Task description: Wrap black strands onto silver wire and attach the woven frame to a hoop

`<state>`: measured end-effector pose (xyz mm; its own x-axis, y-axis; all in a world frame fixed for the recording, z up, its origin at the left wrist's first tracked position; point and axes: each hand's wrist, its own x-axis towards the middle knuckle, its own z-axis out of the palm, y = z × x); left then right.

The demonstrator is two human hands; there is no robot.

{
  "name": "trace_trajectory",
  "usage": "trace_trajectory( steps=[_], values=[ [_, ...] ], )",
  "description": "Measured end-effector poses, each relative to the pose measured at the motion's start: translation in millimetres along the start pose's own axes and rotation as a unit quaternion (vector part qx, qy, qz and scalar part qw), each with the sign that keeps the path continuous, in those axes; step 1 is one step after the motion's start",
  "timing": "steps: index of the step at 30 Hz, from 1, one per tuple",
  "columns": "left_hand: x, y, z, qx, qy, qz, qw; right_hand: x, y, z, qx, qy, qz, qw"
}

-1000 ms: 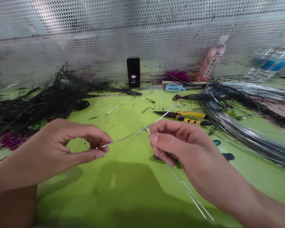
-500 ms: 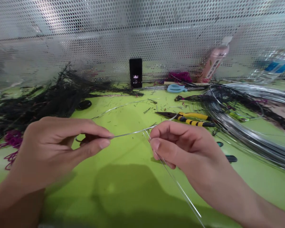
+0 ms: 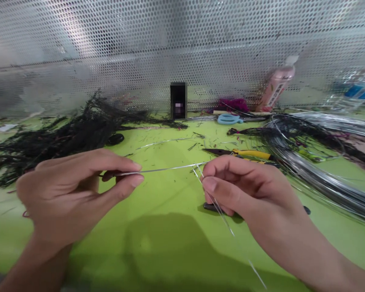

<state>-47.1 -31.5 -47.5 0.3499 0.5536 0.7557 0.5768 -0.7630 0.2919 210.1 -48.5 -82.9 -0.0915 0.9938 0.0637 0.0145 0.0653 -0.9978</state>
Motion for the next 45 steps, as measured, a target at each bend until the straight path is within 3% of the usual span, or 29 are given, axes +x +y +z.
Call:
trace_trajectory(
  steps=[5, 15, 23, 29, 33, 39, 45],
  values=[
    [1.3, -0.5, -0.7, 0.017, 0.021, 0.039, 0.999, 0.3, -0.6, -2.1, 0.009, 0.009, 0.001, 1.000],
    [-14.2, -5.8, 1.3, 0.155, 0.126, 0.145, 0.969, -3.2, -0.3, -4.0, 0.009, 0.006, 0.000, 1.000],
    [-17.6, -13.0, -0.3, 0.195, 0.129, 0.220, 0.947, -7.5, -10.9, 5.8, -0.028, 0.011, -0.049, 0.998],
    [-11.4, -9.6, 6.2, 0.195, 0.096, 0.256, 0.942, -2.6, -20.5, 14.0, -0.080, 0.031, -0.108, 0.990],
    [-5.2, -10.9, 8.1, 0.223, 0.127, 0.300, 0.919, -1.5, -22.5, 19.1, -0.096, 0.042, -0.140, 0.985],
    [3.0, 2.4, 6.1, 0.325, 0.120, 0.328, 0.879, -3.4, -31.9, 25.5, -0.091, 0.044, -0.169, 0.980],
    [11.0, 20.3, 6.6, 0.290, 0.098, 0.301, 0.903, -10.4, -34.2, 22.8, -0.116, 0.038, -0.190, 0.974]
  ],
)
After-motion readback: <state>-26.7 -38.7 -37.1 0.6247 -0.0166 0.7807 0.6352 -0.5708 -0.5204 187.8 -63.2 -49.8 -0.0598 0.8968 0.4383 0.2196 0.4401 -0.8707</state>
